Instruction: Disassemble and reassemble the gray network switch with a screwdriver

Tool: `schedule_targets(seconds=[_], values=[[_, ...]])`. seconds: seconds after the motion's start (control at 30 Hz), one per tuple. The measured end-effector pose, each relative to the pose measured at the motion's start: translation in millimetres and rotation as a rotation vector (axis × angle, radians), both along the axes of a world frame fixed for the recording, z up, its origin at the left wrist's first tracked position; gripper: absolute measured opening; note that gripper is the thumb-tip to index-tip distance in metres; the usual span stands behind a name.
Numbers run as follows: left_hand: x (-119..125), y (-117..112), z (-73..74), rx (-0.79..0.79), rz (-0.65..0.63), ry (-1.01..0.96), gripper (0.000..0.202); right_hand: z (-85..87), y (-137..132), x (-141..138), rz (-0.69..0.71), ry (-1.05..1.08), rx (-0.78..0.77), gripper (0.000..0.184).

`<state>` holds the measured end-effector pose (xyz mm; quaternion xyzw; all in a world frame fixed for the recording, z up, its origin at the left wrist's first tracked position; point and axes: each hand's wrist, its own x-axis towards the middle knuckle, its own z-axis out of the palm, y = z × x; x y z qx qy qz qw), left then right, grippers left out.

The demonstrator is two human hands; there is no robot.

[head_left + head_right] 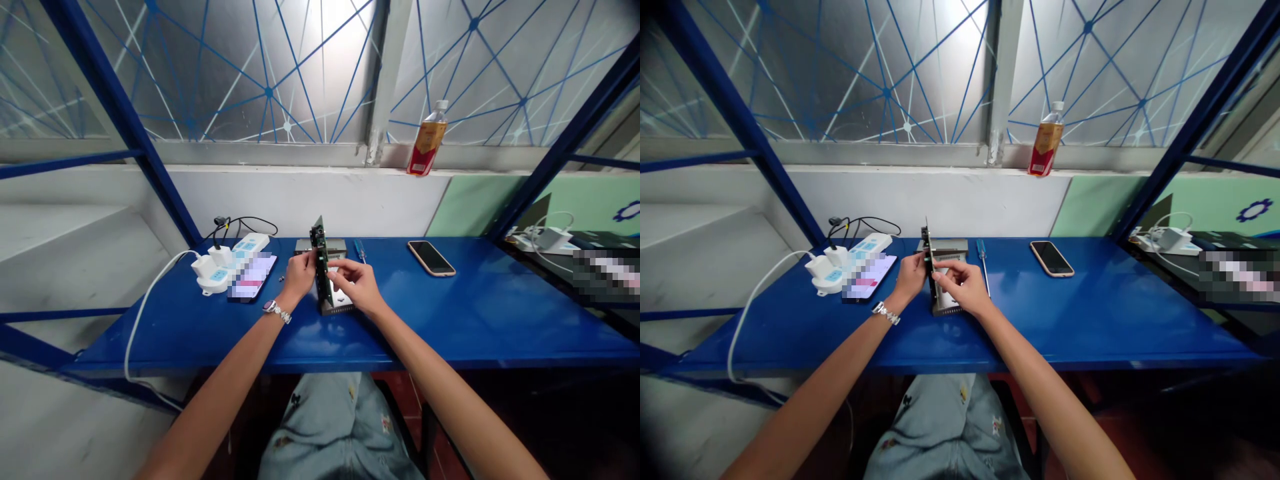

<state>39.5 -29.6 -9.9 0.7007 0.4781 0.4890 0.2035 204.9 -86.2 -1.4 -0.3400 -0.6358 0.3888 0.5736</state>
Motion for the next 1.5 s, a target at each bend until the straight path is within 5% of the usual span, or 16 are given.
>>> schedule_targets(seconds=[0.33,0.63,0.93,1.5], values=[[-1,0,0.3,-0.003,-0.009,-0.086,0.065,0.1,2,0,0.006,0.041,-0.053,0.037],[-4,-4,6.7,-0.038,-0.020,-0.235,0.058,-2.1,11,6,-0.160,0.068,-0.028,0.036],[-7,-3,-3.1,-0.059,-0.280,-0.473,0.043,-15.5,25,9,-0.152,-0.017,-0.124,0.040],[-3,-18,-4.2,0.060,-0.494,-0.171,0.029,-28.1,33,7,-0.001,-0.081,-0.290,0.044]])
